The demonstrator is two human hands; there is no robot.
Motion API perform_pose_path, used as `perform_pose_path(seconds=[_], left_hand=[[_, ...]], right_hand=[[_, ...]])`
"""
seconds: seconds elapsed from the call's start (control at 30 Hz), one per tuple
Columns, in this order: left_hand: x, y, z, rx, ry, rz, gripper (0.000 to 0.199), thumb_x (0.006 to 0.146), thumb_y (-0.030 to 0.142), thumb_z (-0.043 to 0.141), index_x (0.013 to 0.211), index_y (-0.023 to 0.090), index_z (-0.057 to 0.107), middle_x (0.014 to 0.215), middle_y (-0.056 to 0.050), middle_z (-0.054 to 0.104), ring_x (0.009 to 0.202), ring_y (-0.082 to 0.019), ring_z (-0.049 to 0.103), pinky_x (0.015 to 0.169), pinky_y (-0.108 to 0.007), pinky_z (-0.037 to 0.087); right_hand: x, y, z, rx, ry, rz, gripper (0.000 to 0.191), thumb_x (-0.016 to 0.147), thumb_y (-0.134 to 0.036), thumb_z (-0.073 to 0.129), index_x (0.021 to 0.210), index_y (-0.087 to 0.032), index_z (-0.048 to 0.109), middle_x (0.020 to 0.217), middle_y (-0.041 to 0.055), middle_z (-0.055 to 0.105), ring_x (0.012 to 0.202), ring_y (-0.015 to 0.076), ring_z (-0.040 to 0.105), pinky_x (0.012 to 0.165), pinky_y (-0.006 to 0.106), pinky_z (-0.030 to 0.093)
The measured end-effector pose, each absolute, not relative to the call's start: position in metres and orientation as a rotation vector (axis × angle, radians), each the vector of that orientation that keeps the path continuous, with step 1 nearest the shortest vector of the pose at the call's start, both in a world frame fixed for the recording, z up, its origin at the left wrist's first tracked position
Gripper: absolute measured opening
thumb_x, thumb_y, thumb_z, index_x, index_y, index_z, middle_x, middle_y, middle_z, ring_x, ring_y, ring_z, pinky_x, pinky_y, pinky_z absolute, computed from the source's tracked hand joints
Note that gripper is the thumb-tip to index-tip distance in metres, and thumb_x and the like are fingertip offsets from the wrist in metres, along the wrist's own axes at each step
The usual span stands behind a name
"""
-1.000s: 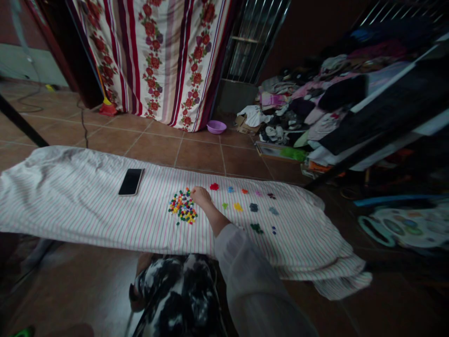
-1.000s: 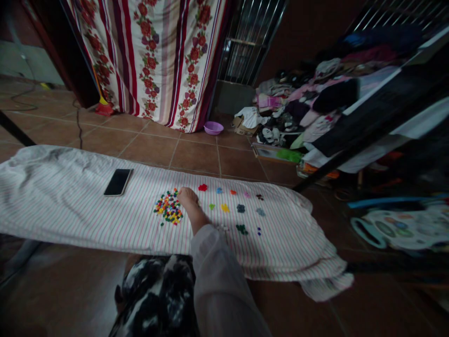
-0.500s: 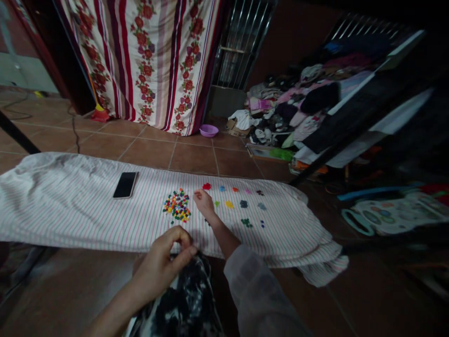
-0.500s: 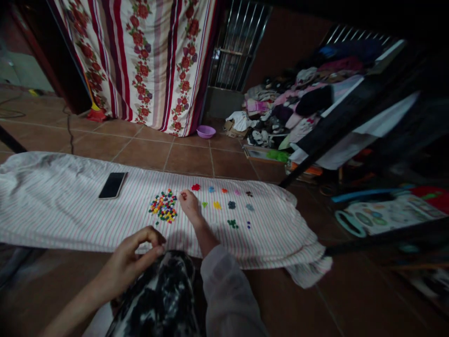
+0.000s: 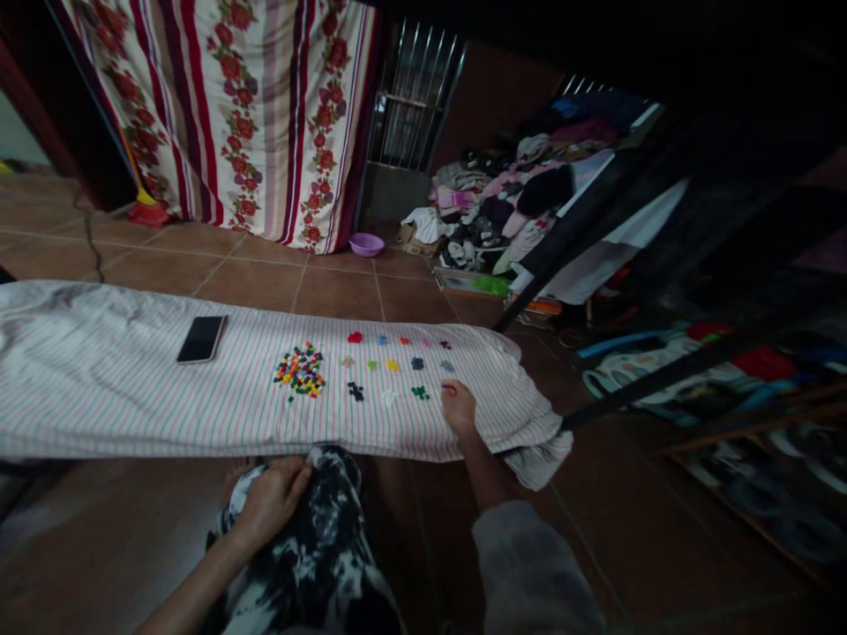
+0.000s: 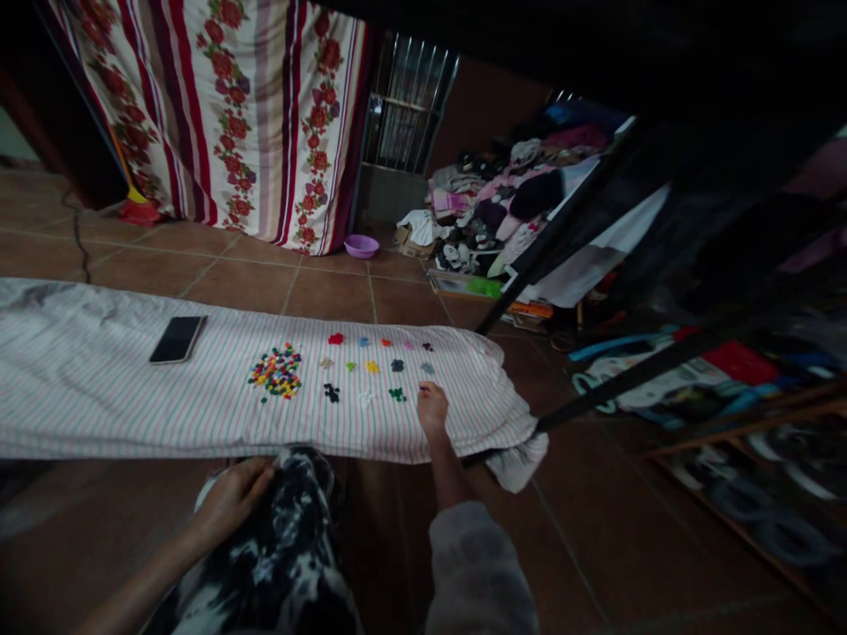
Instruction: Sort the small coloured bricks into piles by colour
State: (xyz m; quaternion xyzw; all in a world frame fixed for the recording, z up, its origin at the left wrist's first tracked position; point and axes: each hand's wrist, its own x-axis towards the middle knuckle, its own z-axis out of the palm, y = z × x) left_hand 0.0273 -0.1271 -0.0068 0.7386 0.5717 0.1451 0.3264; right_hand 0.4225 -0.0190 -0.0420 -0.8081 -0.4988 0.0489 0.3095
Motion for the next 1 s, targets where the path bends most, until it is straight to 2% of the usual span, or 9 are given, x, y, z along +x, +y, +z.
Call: perform_pose_path(seconds=[0.27,0.47,0.73,1.0], left_hand=[[0.025,-0.142,-0.018,1.969,1.551,0.402,0.033,0.091,0.042,0.034,0.073,0.024,0.055,0.08,-0.006,0.069,0.08,-0.021,0.065,0.078,-0.032,0.047],[0.018,-0.145,-0.014,1.956,1.587,0.425,0.031,0.091,0.039,0.034,0.078,0.023,0.058,0.085,-0.006,0.069,0.084,-0.022,0.064,0.08,-0.033,0.046],[0.012,-0.131,-0.009,1.915,1.655,0.453,0.013,0.088,0.024,0.045,0.081,0.022,0.056,0.084,-0.003,0.066,0.086,-0.018,0.063,0.078,-0.028,0.045],[0.001,-0.102,-0.028,2.16,1.778,0.38,0.014,0.091,0.028,0.05,0.087,0.019,0.06,0.099,-0.01,0.065,0.1,-0.022,0.06,0.09,-0.034,0.048]], right_hand=[[0.453,-0.03,-0.059,-2.227,-1.217,0.365,0.04,0.077,-0.011,0.046,0.103,-0.02,0.075,0.109,0.0084,0.074,0.105,0.0186,0.068,0.096,0.027,0.049],[0.452,-0.033,-0.065,-2.128,-1.211,0.396,0.043,0.079,-0.016,0.044,0.111,-0.018,0.073,0.113,0.0096,0.074,0.109,0.0201,0.067,0.099,0.031,0.049],[0.457,-0.038,-0.073,-2.094,-1.218,0.358,0.04,0.072,-0.016,0.045,0.096,-0.019,0.076,0.103,0.0102,0.075,0.104,0.0233,0.068,0.1,0.036,0.049],[0.422,-0.021,-0.055,-1.83,-1.393,0.218,0.036,0.074,-0.024,0.045,0.093,-0.015,0.075,0.104,0.0131,0.073,0.101,0.0254,0.067,0.098,0.041,0.05]])
